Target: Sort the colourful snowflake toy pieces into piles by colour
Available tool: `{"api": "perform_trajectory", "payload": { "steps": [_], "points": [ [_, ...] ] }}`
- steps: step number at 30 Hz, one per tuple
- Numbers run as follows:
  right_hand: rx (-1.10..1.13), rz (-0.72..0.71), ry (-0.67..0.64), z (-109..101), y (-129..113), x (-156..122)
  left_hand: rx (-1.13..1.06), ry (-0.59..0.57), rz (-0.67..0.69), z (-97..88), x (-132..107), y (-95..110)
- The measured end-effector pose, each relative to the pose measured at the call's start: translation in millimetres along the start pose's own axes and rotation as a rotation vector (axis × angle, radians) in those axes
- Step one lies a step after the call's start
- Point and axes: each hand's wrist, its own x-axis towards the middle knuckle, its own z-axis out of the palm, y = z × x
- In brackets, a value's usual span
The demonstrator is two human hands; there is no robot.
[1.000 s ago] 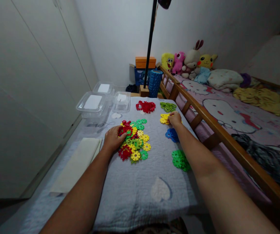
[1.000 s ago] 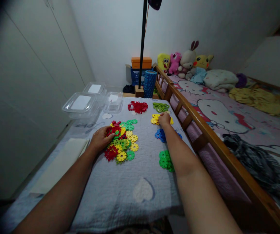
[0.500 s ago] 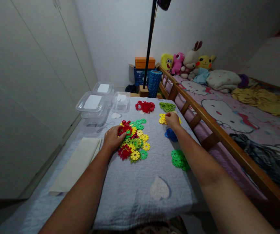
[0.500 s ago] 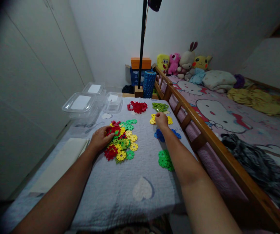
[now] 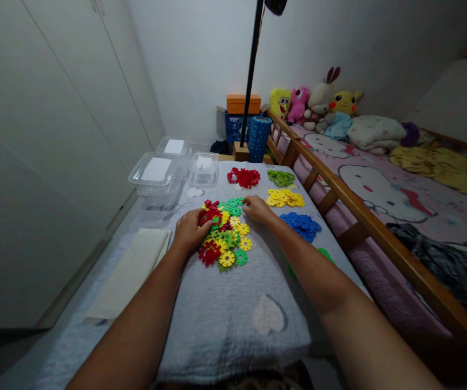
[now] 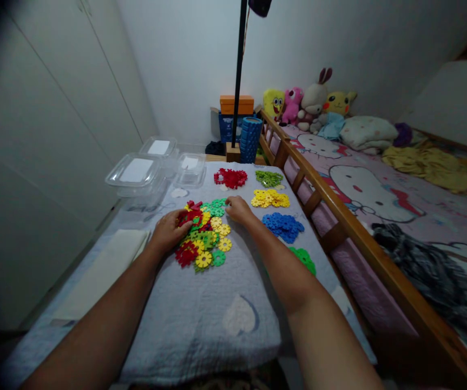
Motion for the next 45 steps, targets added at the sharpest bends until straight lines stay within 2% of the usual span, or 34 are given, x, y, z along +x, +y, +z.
{"api": "perform_trajectory", "payload": {
  "steps": [5,12,18,21,27,30,32,34,37,40,45],
  "points": [
    [-0.019,0.013,0.026,11,-2,10,0.001,0.000,-0.003,0.1,0,0],
    [-0.138,0.072,-0.047,16,-7,18,-0.010,0.007,0.009,1.0,0,-2],
    [-0.093,0.117,0.037,14,-4,18,-0.005,0.005,0.009,1.5,1,-2],
    [-0.069,0.109,0.050,11,-2,18,-0.001,0.012,0.008,2.5,1,-3],
    [0.012,0.094,-0.058,-12,0,9,0.012,0.019,-0.001,1.7,0,-2],
    [0.165,0.124,-0.066,-33,14,-8,0.018,0.003,-0.001,-0.4,0,0],
    [0.270,0.143,-0.026,-49,28,-25,0.022,-0.012,-0.002,-1.6,0,2],
    [0.350,0.140,0.019,-64,45,-48,0.028,-0.023,-0.001,-2.3,0,3],
    [0.416,0.122,-0.009,-84,68,-89,0.026,-0.036,0.017,-2.6,-1,5],
    [0.498,0.167,-0.045,-97,85,-132,-0.019,-0.054,0.064,-1.4,-2,7],
    [0.536,0.275,0.032,-105,102,-192,-0.074,-0.060,0.110,1.6,-4,8]
  ]
}}
